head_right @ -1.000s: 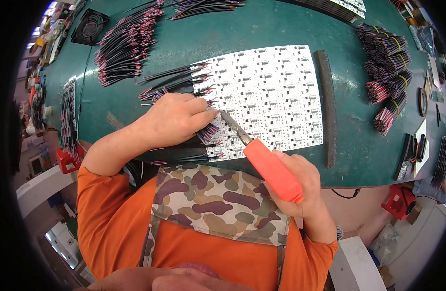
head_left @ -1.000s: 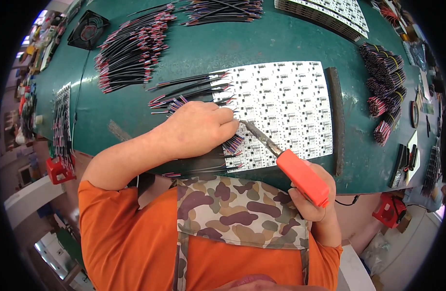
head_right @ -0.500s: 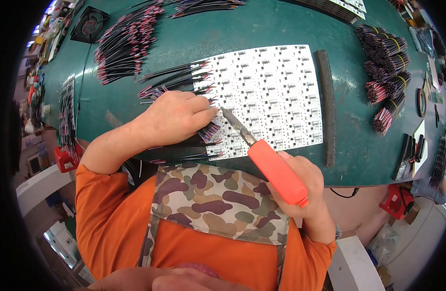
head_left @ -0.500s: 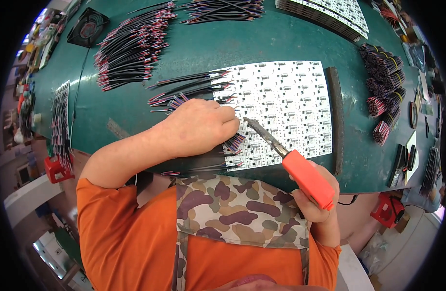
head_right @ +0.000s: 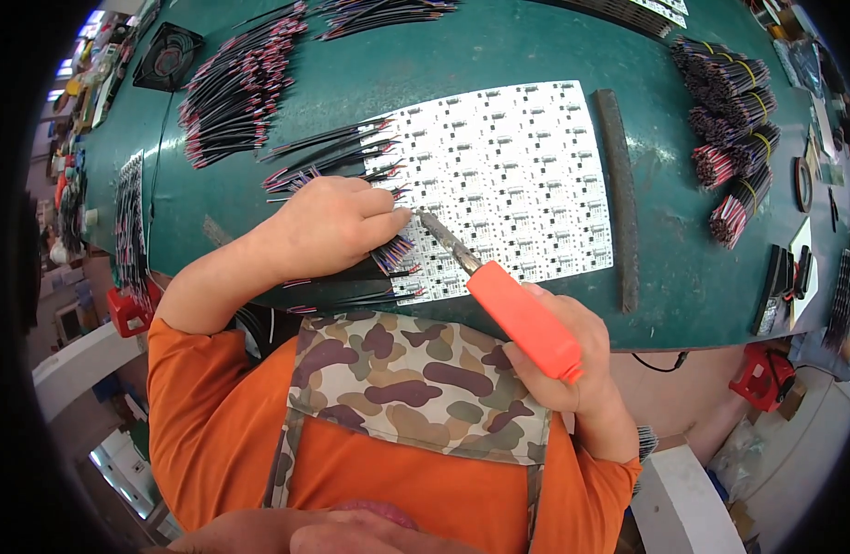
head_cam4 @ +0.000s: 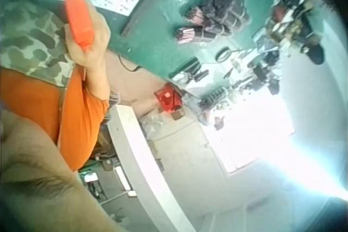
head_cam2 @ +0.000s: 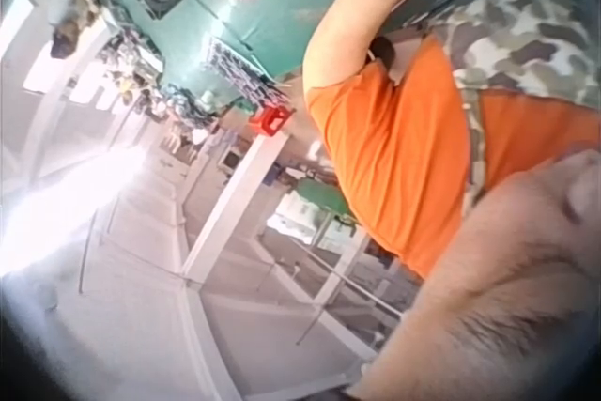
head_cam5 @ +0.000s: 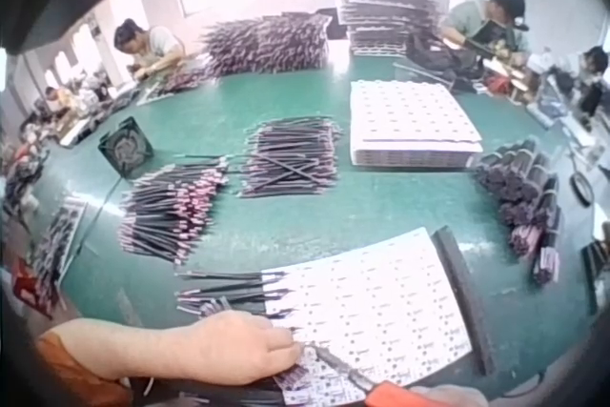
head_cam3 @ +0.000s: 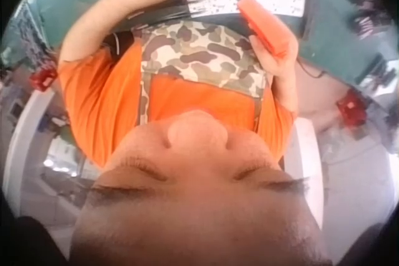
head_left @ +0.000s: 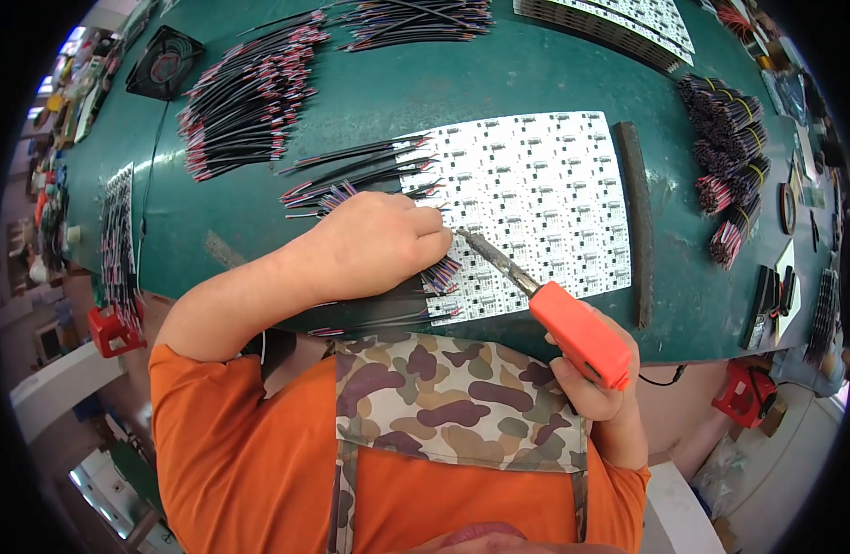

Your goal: The person positions wire bundles onto a circuit board by hand and solders the wires to the board using a soldering gun.

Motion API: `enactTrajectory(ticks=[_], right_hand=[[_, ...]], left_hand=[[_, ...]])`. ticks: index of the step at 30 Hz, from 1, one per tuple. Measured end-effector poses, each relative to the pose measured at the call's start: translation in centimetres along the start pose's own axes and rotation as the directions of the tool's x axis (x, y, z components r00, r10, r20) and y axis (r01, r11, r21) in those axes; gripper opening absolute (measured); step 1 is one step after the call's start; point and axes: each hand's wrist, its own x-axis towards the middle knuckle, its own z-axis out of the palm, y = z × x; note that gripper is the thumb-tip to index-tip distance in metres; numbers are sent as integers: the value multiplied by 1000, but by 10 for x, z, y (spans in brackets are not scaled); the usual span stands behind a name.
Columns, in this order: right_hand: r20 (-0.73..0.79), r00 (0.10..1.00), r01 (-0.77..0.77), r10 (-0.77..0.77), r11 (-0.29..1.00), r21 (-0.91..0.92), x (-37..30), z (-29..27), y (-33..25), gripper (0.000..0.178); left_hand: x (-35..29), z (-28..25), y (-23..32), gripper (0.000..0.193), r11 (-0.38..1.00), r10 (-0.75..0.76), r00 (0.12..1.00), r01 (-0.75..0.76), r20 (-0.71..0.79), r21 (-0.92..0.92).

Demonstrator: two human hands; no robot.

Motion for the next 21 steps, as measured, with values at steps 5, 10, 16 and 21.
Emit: enactTrajectory(ticks=[5,10,16,21], right_hand=[[-24,999,-35,36,998,56,0,3,-3,55],[-19,1000,-12,12,999,31,2,3,-4,57],[-32,999,14,-15,1000,-12,6,4,-8,58],[-28,1000,2,-1,1000,20,2,4,-6,58]], left_hand=[[1,-3,2,8,1000,-6,999,5,48,21],[4,-5,3,8,999,5,998,-7,57,33],[4,-4,3,22,997,15,997,-20,71,69],[6,-7,6,21,996,4,995,-12,96,86]])
